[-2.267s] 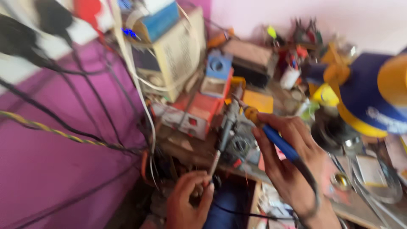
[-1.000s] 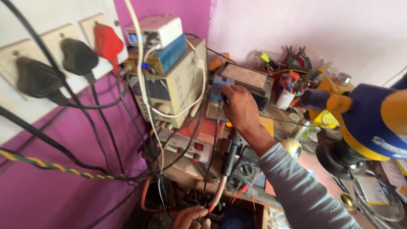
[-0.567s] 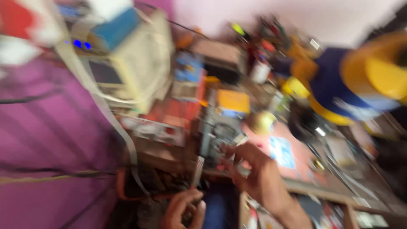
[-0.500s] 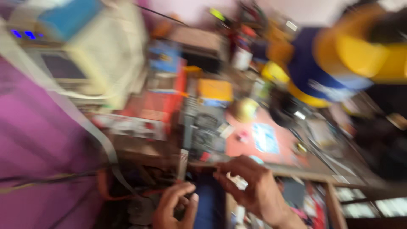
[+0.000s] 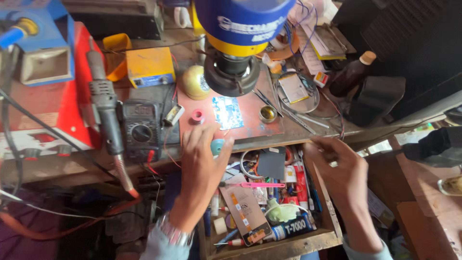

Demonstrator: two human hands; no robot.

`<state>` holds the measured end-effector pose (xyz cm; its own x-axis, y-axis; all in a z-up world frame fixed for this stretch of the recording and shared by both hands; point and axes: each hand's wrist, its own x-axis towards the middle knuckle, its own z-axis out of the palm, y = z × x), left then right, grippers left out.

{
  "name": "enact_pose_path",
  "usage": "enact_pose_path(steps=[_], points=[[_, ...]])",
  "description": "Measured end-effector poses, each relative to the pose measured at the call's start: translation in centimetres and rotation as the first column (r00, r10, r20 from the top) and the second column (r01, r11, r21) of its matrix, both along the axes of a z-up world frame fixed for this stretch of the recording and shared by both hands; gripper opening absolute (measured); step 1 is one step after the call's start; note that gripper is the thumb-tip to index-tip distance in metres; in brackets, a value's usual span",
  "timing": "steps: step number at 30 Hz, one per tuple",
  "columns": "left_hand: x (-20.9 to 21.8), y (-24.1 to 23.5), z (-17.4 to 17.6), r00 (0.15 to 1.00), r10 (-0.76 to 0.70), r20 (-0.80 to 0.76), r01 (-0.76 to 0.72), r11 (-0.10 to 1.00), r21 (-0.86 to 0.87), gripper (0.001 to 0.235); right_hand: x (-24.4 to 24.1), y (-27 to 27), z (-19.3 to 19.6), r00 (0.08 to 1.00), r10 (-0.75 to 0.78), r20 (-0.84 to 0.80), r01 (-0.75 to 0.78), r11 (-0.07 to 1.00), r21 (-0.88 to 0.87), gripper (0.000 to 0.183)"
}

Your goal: The person solders a circuit board using a soldering iron and solder wire. They repeatedly apply solder to small points on the board, clean the iron tip on a sponge, and adjust the board position under a microscope.

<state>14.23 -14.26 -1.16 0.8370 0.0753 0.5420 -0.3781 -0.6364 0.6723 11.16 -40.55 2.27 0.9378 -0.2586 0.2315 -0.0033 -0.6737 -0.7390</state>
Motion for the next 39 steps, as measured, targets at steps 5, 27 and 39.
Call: enact_pose_path(steps=[5,27,39], points=[[1.8,-1.2,-1.5,0.998,0.043,-0.048,-0.04,0.997,0.061,0.035,4.6,0.5,-2.7,0.993,0.071,0.094,-0.07,0.997,-0.009,0.035],[1.8,-0.7,-2.8,0.999,-0.003,-0.051,0.004,1.0,0.014,0.035,12.7,-6.2,-4.7,0.951,0.303,0.067,-0.284,0.936,-0.207,0.022],[2.0,-1.8,-2.0,0.996,0.064,-0.064,-0.062,0.997,0.045,0.046,12.2,-5.0,-6.3,0.86,0.434,0.267,-0.267,0.83,-0.49,0.018]])
